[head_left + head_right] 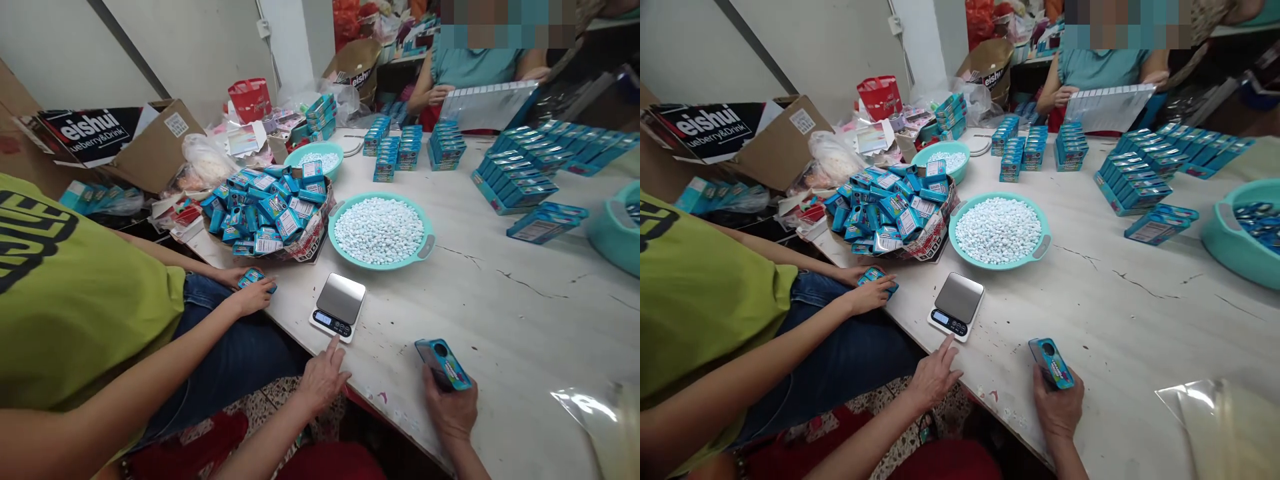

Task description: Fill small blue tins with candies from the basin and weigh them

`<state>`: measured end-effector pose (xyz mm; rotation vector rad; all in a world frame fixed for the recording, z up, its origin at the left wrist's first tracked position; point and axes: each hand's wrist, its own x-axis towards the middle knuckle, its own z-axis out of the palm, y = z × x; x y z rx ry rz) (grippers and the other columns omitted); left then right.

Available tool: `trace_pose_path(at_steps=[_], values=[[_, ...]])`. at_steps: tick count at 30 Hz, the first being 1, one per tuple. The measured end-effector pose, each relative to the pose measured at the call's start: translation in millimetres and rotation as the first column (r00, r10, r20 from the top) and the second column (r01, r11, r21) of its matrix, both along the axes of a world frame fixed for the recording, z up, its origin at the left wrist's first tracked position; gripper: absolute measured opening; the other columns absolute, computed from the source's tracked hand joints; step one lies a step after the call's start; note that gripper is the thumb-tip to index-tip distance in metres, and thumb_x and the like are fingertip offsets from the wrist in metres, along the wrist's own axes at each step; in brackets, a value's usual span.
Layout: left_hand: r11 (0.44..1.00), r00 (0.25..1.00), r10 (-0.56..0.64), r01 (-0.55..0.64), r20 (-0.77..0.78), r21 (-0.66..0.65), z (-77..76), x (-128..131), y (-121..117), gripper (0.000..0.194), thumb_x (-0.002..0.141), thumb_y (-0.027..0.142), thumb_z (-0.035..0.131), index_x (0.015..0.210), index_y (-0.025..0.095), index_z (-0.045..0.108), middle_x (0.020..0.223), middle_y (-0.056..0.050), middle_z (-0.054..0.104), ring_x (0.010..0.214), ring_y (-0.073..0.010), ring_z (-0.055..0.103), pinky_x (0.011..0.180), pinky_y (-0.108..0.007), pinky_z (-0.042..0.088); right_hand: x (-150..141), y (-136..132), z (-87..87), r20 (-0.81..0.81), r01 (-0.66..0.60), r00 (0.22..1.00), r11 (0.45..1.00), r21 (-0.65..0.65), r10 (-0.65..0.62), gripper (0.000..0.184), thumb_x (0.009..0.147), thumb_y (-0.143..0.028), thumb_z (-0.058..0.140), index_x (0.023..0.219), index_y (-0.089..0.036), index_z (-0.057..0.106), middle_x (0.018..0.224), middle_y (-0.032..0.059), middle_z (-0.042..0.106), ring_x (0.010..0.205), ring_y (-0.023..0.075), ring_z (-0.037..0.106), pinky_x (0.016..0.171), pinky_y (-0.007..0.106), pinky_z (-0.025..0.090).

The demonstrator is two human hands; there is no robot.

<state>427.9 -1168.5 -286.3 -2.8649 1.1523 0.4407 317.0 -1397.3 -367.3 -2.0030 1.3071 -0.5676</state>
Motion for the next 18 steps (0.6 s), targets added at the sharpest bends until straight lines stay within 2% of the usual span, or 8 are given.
trace_pose_path(at_steps=[6, 12, 18], values=[[0.993, 0.999, -0.051, 0.05, 0.001, 0.108, 2.6, 24, -7, 0.04, 0.088, 0.041, 0.046, 0.121, 0.018, 0.046, 0.145, -0.014, 0.034, 0.087, -0.0218, 0.062, 0.067, -0.035, 0.054, -1, -1, -0.6, -0.026, -0.015, 1.0, 1.0, 0.001, 0.015, 0.052, 0.062, -0.061, 0.058, 0.087, -0.015, 0.056, 0.091, 0.0157, 0.056, 0.088, 0.0352, 0.055, 0.073, 0.044, 0.046], [0.989, 0.998, -0.058, 0.059, -0.014, 0.139, -0.1, 31, -10, 0.043, 0.089, 0.043, 0.045, 0.123, 0.018, 0.045, 0.147, -0.013, 0.031, 0.091, -0.0222, 0.061, 0.069, -0.035, 0.055, -3, -1, -7.8, -0.027, -0.005, 1.0, 1.0, -0.019, 0.005, 0.053, 0.062, -0.061, 0.058, 0.087, -0.015, 0.057, 0.09, 0.0151, 0.057, 0.087, 0.035, 0.056, 0.073, 0.044, 0.047], [0.986, 0.996, -0.088, 0.088, -0.004, 0.143, 1.8, 34, -11, 0.039, 0.088, 0.044, 0.046, 0.118, 0.018, 0.048, 0.147, -0.012, 0.03, 0.09, -0.0221, 0.061, 0.067, -0.034, 0.055, -3, 0, -8.6, -0.027, -0.007, 1.0, 0.999, -0.05, 0.006, 0.056, 0.063, -0.064, 0.056, 0.09, -0.015, 0.056, 0.09, 0.015, 0.057, 0.089, 0.0351, 0.057, 0.075, 0.044, 0.047]])
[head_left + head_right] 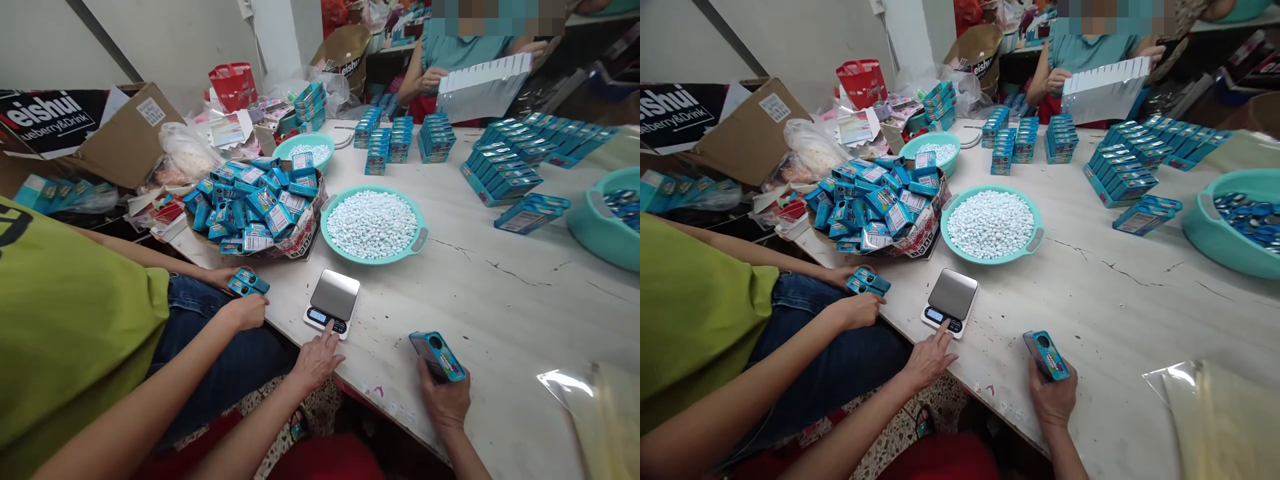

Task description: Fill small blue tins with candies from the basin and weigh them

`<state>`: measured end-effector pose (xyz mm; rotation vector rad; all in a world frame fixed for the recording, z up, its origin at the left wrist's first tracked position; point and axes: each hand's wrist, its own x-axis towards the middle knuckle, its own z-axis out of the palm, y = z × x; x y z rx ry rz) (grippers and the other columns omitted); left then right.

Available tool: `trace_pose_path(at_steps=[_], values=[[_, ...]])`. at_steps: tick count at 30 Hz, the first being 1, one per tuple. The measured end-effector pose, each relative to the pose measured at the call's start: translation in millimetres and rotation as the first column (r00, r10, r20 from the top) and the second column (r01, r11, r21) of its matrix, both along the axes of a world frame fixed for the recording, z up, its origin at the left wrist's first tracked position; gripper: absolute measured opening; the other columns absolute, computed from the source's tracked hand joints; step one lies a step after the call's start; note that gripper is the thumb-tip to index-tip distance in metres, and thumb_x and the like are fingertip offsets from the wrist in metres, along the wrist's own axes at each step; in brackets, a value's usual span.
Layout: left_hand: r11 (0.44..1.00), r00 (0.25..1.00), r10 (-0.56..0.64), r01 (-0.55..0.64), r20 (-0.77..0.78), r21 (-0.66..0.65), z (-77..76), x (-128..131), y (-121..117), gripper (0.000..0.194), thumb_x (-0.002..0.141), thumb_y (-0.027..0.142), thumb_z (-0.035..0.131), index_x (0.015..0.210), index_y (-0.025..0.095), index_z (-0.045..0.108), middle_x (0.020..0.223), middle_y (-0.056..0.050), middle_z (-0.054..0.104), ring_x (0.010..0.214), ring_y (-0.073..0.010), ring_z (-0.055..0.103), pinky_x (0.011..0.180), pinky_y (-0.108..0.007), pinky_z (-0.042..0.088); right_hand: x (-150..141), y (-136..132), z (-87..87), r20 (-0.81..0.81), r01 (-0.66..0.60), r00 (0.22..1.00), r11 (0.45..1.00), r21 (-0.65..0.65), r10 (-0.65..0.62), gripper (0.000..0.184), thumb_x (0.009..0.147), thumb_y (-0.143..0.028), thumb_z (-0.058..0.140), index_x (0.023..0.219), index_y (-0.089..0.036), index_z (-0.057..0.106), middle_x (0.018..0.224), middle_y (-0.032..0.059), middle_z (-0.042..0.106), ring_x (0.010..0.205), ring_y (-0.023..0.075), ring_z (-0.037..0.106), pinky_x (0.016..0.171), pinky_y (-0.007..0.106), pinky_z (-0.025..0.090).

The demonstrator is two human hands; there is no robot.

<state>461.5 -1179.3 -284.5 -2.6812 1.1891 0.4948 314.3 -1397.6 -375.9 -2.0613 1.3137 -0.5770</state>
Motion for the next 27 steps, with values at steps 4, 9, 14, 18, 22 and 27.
trace_pose_path(at_steps=[4, 9, 14, 18, 22, 27], values=[[1.0, 1.0, -0.01, 0.01, -0.002, -0.015, -2.0, 0, 2, 0.038, 0.088, 0.044, 0.046, 0.116, 0.018, 0.048, 0.146, -0.012, 0.032, 0.09, -0.0223, 0.062, 0.067, -0.035, 0.055, 0, 0, 1.2, -0.014, 0.015, 1.0, 0.999, 0.031, -0.015, 0.058, 0.062, -0.063, 0.057, 0.092, -0.014, 0.056, 0.092, 0.0163, 0.057, 0.09, 0.0364, 0.057, 0.076, 0.045, 0.047], [0.999, 0.999, -0.031, 0.032, 0.005, -0.043, -2.9, -3, 6, 0.038, 0.089, 0.042, 0.045, 0.118, 0.017, 0.046, 0.143, -0.014, 0.037, 0.09, -0.0234, 0.062, 0.067, -0.036, 0.055, 0, 1, 4.2, -0.016, 0.042, 0.999, 0.997, 0.068, -0.041, 0.062, 0.059, -0.063, 0.059, 0.096, -0.014, 0.055, 0.095, 0.017, 0.058, 0.091, 0.0375, 0.057, 0.078, 0.047, 0.047], [0.978, 0.991, -0.132, 0.132, 0.01, -0.162, -5.0, -15, 17, 0.032, 0.091, 0.035, 0.042, 0.118, 0.019, 0.045, 0.135, -0.013, 0.046, 0.093, -0.0221, 0.061, 0.072, -0.035, 0.053, -1, 0, 6.6, -0.026, 0.052, 0.998, 0.992, 0.113, -0.049, 0.065, 0.058, -0.062, 0.061, 0.1, -0.013, 0.055, 0.099, 0.0167, 0.058, 0.093, 0.0368, 0.057, 0.081, 0.046, 0.046], [0.954, 0.975, -0.222, 0.213, -0.02, -0.21, -6.0, -36, 30, 0.03, 0.09, 0.033, 0.043, 0.117, 0.02, 0.044, 0.127, -0.011, 0.053, 0.091, -0.0204, 0.061, 0.072, -0.033, 0.053, -2, -1, 7.7, -0.035, 0.068, 0.997, 0.986, 0.15, -0.064, 0.07, 0.056, -0.061, 0.062, 0.106, -0.012, 0.054, 0.101, 0.0169, 0.058, 0.095, 0.036, 0.057, 0.082, 0.045, 0.046], [0.96, 0.965, -0.236, 0.212, -0.118, -0.181, -8.0, -65, 50, 0.032, 0.088, 0.031, 0.048, 0.119, 0.022, 0.044, 0.127, -0.007, 0.054, 0.094, -0.0208, 0.061, 0.072, -0.033, 0.055, -1, -1, 5.8, -0.051, 0.057, 0.997, 0.987, 0.148, -0.05, 0.071, 0.055, -0.062, 0.063, 0.105, -0.012, 0.054, 0.103, 0.0174, 0.058, 0.097, 0.037, 0.056, 0.083, 0.046, 0.045], [0.988, 0.956, -0.14, 0.121, -0.258, -0.092, 3.8, -95, 93, 0.028, 0.087, 0.036, 0.045, 0.113, 0.028, 0.052, 0.112, -0.003, 0.063, 0.091, -0.0206, 0.064, 0.071, -0.033, 0.057, 1, -3, 7.6, -0.037, 0.056, 0.998, 0.988, 0.141, -0.052, 0.069, 0.054, -0.064, 0.063, 0.101, -0.014, 0.054, 0.099, 0.0169, 0.059, 0.093, 0.0371, 0.056, 0.079, 0.046, 0.045]])
